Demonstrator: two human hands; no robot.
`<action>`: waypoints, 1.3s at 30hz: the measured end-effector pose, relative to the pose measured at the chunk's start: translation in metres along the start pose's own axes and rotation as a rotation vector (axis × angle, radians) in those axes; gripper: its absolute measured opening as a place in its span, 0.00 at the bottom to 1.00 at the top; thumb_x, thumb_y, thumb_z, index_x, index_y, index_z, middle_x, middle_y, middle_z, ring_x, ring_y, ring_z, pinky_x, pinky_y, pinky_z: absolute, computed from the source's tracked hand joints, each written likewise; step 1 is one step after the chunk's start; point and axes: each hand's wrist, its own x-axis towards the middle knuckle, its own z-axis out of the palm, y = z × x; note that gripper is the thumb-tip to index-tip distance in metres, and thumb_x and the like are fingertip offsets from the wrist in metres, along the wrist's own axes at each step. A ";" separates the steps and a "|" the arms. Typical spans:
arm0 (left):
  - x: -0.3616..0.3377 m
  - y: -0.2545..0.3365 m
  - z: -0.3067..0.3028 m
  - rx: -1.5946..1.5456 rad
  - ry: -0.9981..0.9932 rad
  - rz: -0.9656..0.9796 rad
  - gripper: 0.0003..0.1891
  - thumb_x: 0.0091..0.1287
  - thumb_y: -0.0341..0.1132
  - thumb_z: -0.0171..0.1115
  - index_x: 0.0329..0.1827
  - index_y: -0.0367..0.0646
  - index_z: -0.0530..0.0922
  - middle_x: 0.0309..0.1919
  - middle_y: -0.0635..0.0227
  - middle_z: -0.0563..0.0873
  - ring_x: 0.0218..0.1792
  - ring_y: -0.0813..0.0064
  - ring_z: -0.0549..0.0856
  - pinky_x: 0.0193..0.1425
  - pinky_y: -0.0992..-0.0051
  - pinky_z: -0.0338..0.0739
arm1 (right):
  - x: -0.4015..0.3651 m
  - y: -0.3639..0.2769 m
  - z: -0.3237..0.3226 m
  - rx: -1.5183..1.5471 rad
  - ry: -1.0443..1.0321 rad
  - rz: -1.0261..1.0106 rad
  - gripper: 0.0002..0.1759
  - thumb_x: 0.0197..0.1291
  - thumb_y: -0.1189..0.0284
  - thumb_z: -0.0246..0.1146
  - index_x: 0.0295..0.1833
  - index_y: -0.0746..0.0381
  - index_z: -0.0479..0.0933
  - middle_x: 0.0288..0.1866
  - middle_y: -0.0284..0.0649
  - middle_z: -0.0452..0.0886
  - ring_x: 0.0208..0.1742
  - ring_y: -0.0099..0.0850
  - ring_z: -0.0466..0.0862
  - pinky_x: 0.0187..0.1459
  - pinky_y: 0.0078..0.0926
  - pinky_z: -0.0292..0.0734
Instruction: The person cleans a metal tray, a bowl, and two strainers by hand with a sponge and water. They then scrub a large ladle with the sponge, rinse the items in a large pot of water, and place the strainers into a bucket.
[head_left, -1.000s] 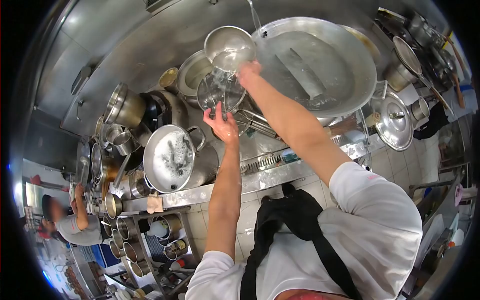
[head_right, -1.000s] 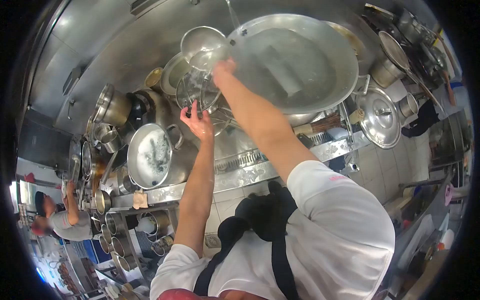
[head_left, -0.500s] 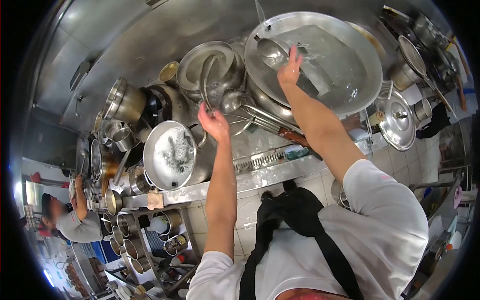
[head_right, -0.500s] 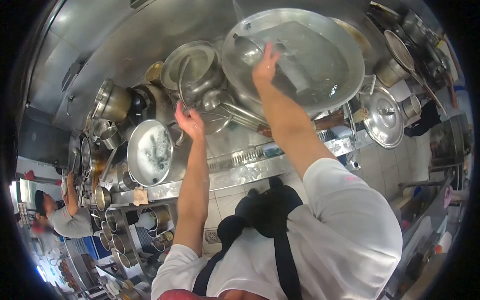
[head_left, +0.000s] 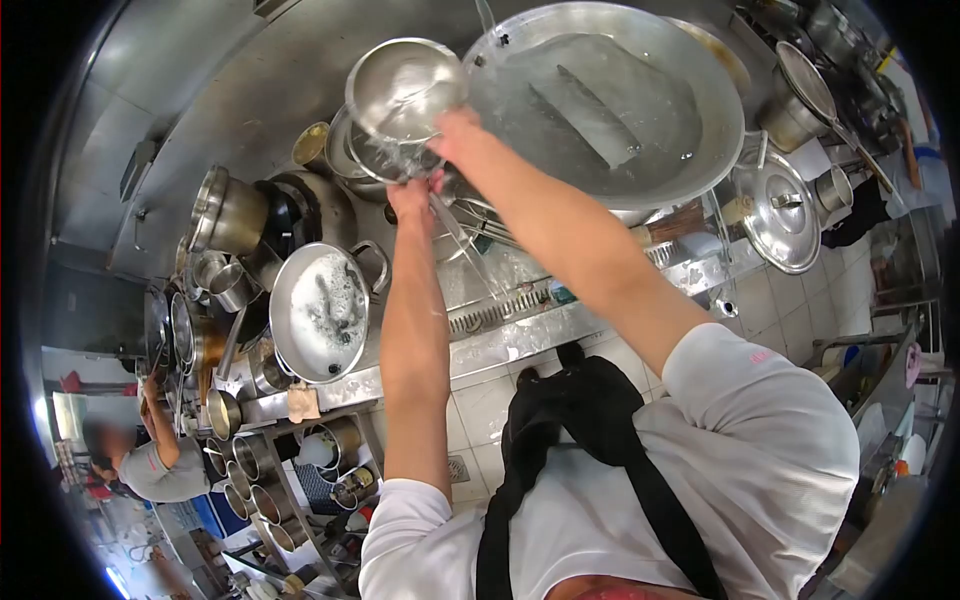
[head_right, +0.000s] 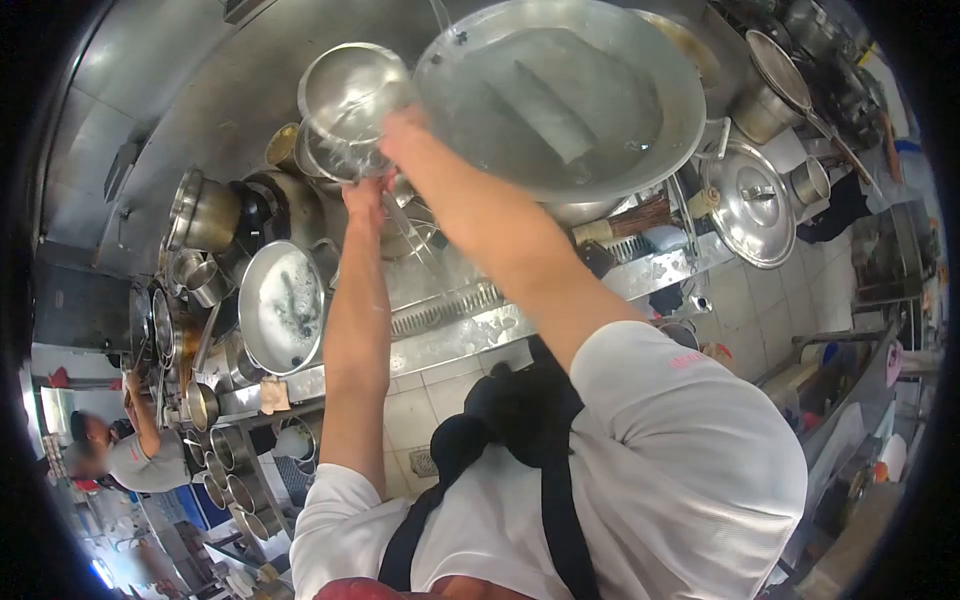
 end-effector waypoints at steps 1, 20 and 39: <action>0.001 0.007 0.003 0.057 -0.054 0.011 0.13 0.62 0.20 0.58 0.50 0.35 0.76 0.35 0.63 0.84 0.28 0.71 0.84 0.24 0.73 0.75 | 0.000 0.017 0.010 -0.003 0.035 -0.028 0.22 0.66 0.76 0.56 0.66 0.60 0.67 0.58 0.48 0.79 0.52 0.45 0.83 0.47 0.47 0.83; 0.075 0.040 0.127 -0.189 -0.376 0.012 0.09 0.72 0.22 0.43 0.52 0.37 0.68 0.33 0.57 0.84 0.25 0.71 0.82 0.26 0.75 0.79 | 0.011 -0.189 -0.129 -0.372 0.502 -0.657 0.25 0.63 0.76 0.55 0.67 0.58 0.69 0.62 0.45 0.79 0.63 0.34 0.77 0.57 0.38 0.74; 0.035 -0.098 0.208 -0.098 0.021 -0.471 0.17 0.67 0.35 0.64 0.55 0.35 0.77 0.44 0.55 0.85 0.39 0.60 0.86 0.39 0.57 0.81 | 0.028 -0.199 -0.205 -2.090 -0.239 0.038 0.21 0.68 0.58 0.52 0.50 0.62 0.83 0.42 0.45 0.87 0.39 0.40 0.87 0.42 0.43 0.79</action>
